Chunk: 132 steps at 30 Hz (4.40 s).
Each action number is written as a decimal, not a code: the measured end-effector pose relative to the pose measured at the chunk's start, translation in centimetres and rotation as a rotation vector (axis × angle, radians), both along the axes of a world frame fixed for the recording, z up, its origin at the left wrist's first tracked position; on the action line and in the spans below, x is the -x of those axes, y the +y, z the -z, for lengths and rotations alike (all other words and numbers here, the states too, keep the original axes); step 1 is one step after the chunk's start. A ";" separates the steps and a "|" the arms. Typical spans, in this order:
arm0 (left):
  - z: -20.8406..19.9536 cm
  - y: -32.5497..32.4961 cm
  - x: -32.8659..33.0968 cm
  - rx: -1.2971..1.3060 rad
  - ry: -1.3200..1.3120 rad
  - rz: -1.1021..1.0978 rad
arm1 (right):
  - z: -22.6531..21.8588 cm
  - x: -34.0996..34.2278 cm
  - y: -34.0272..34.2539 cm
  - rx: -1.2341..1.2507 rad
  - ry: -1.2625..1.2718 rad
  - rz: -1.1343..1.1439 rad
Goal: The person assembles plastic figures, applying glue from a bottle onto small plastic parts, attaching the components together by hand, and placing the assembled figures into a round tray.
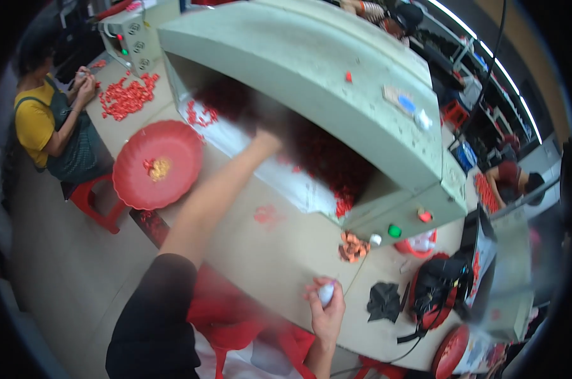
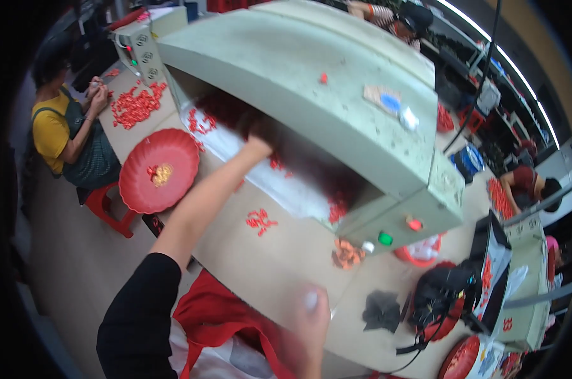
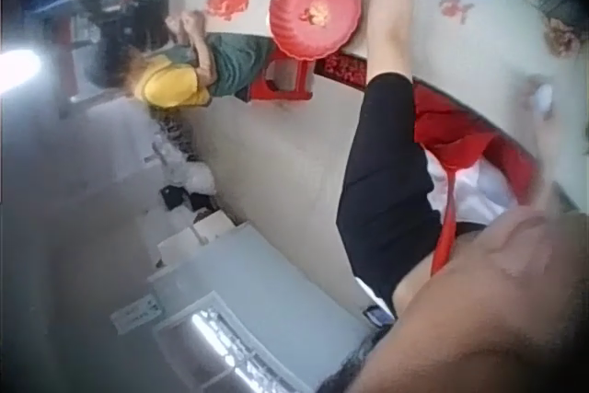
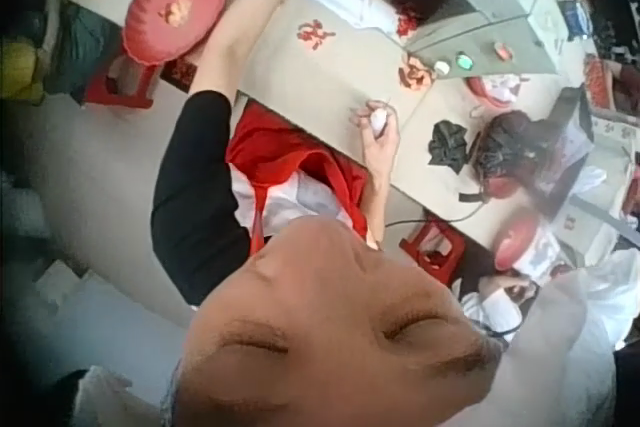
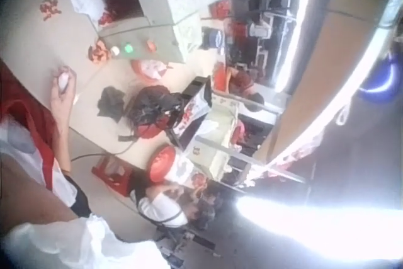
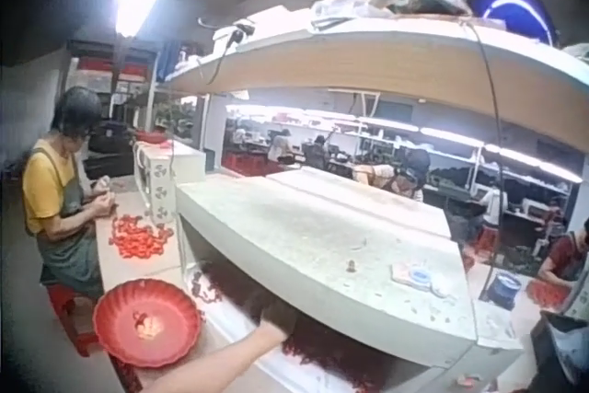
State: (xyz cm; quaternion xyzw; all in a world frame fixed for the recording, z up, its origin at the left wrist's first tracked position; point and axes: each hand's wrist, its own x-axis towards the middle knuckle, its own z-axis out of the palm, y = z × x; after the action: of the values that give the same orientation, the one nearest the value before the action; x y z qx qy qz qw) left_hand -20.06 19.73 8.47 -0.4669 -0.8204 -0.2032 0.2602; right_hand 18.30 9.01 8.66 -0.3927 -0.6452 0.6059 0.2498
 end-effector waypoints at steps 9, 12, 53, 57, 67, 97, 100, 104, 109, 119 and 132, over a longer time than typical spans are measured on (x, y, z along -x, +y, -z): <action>-4.1 -7.3 -5.2 -0.212 -0.924 0.399 | 1.3 -0.9 0.8 -0.228 0.173 -0.021; -2.3 -13.8 -13.6 -0.392 -1.984 0.856 | 0.2 -1.0 1.0 0.002 0.266 -0.062; -2.2 -15.8 -22.2 -0.601 -2.621 0.676 | -5.5 1.0 0.3 -0.977 0.132 0.107; -2.1 -15.8 -22.2 -0.601 -2.605 0.685 | -5.5 1.0 0.4 -0.982 0.147 0.120; -1.9 -15.8 -22.1 -0.607 -2.584 0.696 | -5.7 0.9 0.0 -0.896 0.131 0.137; -1.9 -15.7 -22.3 -0.572 -2.669 0.624 | -5.4 0.7 0.6 -0.909 0.162 0.092; -1.8 -15.7 -22.2 -0.566 -2.670 0.628 | -5.4 0.7 0.7 -0.905 0.175 0.094; -1.7 -15.7 -22.1 -0.507 -2.633 0.668 | -5.3 0.6 0.6 -0.899 0.176 0.093; -1.6 -15.6 -22.1 -0.504 -2.641 0.661 | -5.4 0.6 0.4 -0.845 0.180 0.124; -1.3 -15.6 -22.2 -0.564 -2.682 0.621 | -5.5 0.6 0.4 -0.788 0.161 0.145; -1.1 -15.5 -22.1 -0.517 -2.635 0.677 | -5.5 0.4 0.7 -0.789 0.154 0.154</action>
State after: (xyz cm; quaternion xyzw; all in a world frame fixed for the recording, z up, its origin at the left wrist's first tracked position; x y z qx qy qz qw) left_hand 2.00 4.18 9.61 -0.0456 -0.2456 -0.6871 -0.6823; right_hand 17.85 9.71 14.17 -0.2676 -0.7762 0.3191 0.4733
